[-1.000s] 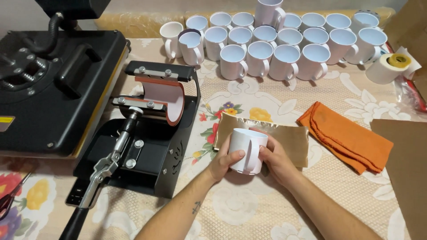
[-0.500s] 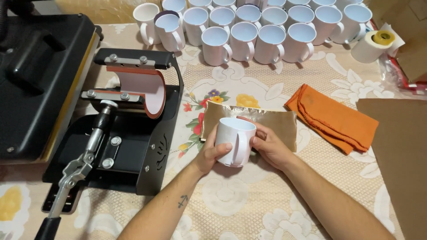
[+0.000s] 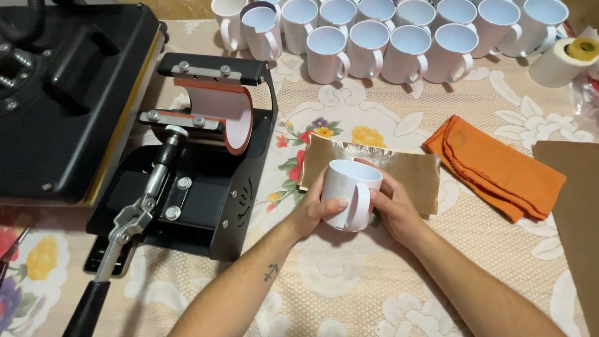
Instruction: Preparing a ceramic mug for sublimation printing by wrapping it with a design and placing it in a heat press.
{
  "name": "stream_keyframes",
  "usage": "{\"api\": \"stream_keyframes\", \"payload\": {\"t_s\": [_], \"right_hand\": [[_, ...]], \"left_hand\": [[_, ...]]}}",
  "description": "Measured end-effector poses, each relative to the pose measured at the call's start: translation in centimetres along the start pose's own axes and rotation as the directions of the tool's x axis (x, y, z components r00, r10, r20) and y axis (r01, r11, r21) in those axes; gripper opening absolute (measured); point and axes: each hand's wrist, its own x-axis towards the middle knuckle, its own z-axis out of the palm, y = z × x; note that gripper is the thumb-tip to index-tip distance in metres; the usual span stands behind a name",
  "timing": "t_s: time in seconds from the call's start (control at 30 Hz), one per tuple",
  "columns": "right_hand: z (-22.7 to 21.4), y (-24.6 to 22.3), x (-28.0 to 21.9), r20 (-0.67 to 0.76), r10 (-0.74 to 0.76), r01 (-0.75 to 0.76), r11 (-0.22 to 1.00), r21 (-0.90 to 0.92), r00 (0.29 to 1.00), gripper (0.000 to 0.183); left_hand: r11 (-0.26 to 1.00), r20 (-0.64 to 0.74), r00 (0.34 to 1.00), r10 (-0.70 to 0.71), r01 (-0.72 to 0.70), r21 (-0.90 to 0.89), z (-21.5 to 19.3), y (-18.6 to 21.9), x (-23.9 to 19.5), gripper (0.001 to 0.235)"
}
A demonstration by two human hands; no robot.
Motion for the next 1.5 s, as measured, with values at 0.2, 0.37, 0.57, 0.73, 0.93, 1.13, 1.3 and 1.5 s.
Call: {"api": "stream_keyframes", "payload": {"t_s": [0.2, 0.37, 0.57, 0.73, 0.93, 1.13, 1.3, 1.5], "right_hand": [[0.5, -1.0, 0.0, 0.029, 0.019, -0.02, 0.999, 0.04, 0.999, 0.076], [1.2, -0.8, -0.3, 0.122, -0.004, -0.006, 0.997, 0.083, 0.992, 0.103], [1.0, -0.7, -0.4, 0.138, 0.063, -0.059, 0.998, -0.034, 0.988, 0.104], [1.9, -1.9, -0.2, 0.112, 0.069, -0.07, 0.998, 0.005, 0.991, 0.088], [1.5, -2.2, 0.0, 0.179, 0.037, -0.048, 0.997, 0.057, 0.983, 0.086], [1.7, -2.0, 0.1, 0.147, 0.026, -0.043, 0.993, 0.109, 0.989, 0.083], [0.4, 0.5, -0.1, 0.068, 0.035, -0.038, 0.999, 0.036, 0.997, 0.085], [-0.4, 1.5, -0.1, 0.003, 0.005, -0.006, 0.995, 0.098, 1.0, 0.077]], "left_hand": [[0.992, -0.044, 0.999, -0.007, 0.001, -0.129, 0.3, 0.0, -0.1, 0.073], [0.972, -0.119, 0.993, 0.0, -0.028, -0.235, -0.7, -1.9, 0.4, 0.068], [0.974, -0.123, 0.992, -0.012, -0.016, -0.225, -0.3, -1.6, 0.2, 0.065], [0.975, -0.114, 0.993, 0.007, -0.032, -0.219, -0.4, -1.5, 0.4, 0.063], [0.963, -0.141, 0.99, 0.012, -0.05, -0.263, 0.2, -0.6, 0.2, 0.065], [0.97, -0.126, 0.992, 0.011, -0.041, -0.238, 0.7, 0.2, 0.1, 0.067], [0.99, -0.104, 0.995, 0.01, -0.024, -0.136, 0.0, -1.0, -0.1, 0.073], [0.998, -0.032, 0.999, -0.02, 0.018, -0.057, -0.6, -0.9, 0.1, 0.087]]}}
